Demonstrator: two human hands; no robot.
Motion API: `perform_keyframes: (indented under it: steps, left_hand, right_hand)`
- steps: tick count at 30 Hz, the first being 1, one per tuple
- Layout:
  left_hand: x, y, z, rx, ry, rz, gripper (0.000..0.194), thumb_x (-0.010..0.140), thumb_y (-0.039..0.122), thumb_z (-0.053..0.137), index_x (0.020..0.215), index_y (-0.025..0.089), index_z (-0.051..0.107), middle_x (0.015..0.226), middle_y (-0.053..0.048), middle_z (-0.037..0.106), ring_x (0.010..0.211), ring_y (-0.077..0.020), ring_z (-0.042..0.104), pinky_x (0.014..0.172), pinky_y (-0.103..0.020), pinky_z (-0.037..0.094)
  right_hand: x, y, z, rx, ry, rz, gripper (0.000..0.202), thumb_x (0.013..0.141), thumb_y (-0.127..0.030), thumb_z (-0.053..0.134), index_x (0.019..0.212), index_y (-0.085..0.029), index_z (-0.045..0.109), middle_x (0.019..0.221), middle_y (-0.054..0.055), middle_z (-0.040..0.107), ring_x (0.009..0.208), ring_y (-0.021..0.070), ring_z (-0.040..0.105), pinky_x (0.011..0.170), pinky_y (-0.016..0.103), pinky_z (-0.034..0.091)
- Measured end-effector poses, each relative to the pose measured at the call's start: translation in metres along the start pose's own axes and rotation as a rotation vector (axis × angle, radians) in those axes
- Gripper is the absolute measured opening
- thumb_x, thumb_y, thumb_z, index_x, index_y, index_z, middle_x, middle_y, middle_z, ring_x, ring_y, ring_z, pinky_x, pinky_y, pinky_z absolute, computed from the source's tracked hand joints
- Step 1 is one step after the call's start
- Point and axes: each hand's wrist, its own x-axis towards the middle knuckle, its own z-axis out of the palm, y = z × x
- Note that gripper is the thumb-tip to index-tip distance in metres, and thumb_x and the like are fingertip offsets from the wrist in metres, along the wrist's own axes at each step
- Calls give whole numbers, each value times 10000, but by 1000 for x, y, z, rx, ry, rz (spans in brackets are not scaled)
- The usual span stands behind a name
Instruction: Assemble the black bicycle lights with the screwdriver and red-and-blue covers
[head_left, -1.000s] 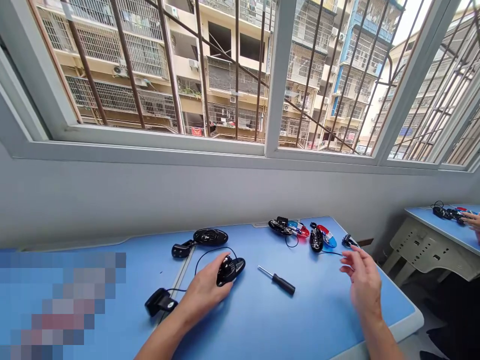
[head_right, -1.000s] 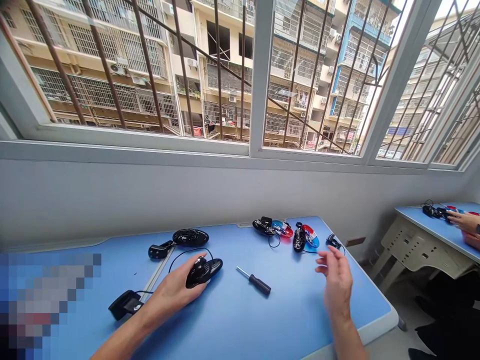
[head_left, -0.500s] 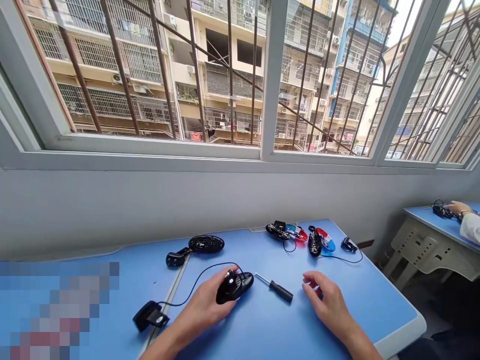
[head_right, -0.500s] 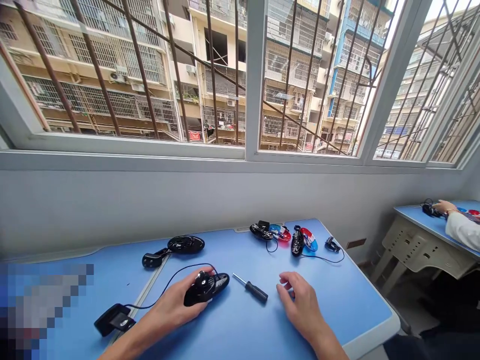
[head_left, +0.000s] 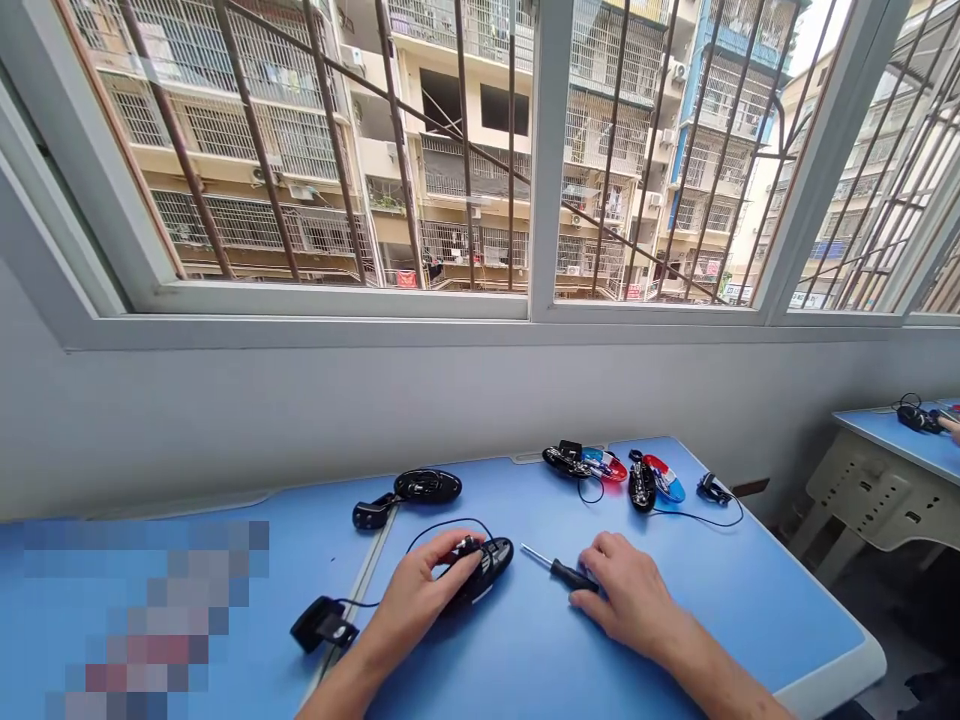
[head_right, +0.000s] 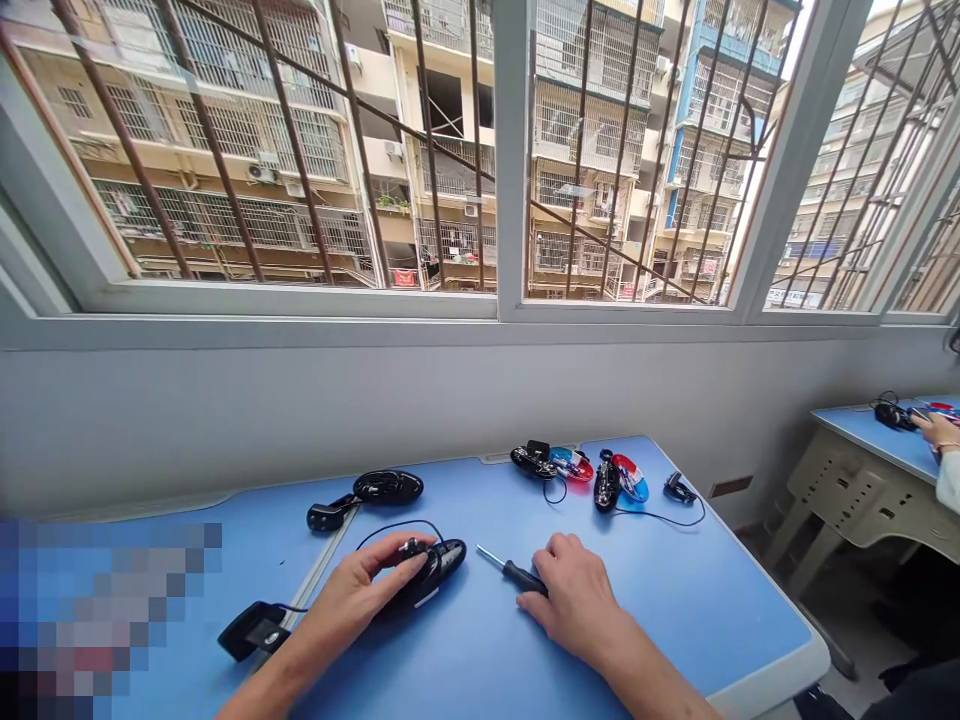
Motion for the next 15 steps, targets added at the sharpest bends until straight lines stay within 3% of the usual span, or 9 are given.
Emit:
perform_keyframes:
  steps: [3,7,12,15]
  left_hand:
    - [-1,1,-2,-81,-43,-46,307,737,438,606,907,204,709,874,-44,706,800,-238,631,714,-289,495]
    - [-3,3,-3,-136,-46,-55,311,731,437,631,932,214,713,936,-43,705,829,-232,624,723,-278,488]
    - [-4,4,-2,-222,-77,-92,300,738,461,631,868,208,730,901,-42,710,793,-221,618,683,-261,472]
    - [-2,9,-1,-322,-102,-144,305,727,471,648,838,196,719,812,-22,700,734,-196,608,654,-245,460]
  right_hand:
    - [10,-3,3,-55,-12,-12,48,845,-217,592,875,-198,624,953,65,642,866,226,597,676,303,442]
    - [9,6,11,63,88,-36,36,841,-172,552,836,-196,579,891,48,642,805,204,584,659,293,418]
    - [5,21,15,522,202,71,94,864,-261,483,799,-202,519,652,-20,553,590,146,518,550,261,402]
    - [8,23,9,898,222,172,186,820,-382,555,794,-198,544,647,-15,562,611,159,569,501,250,450]
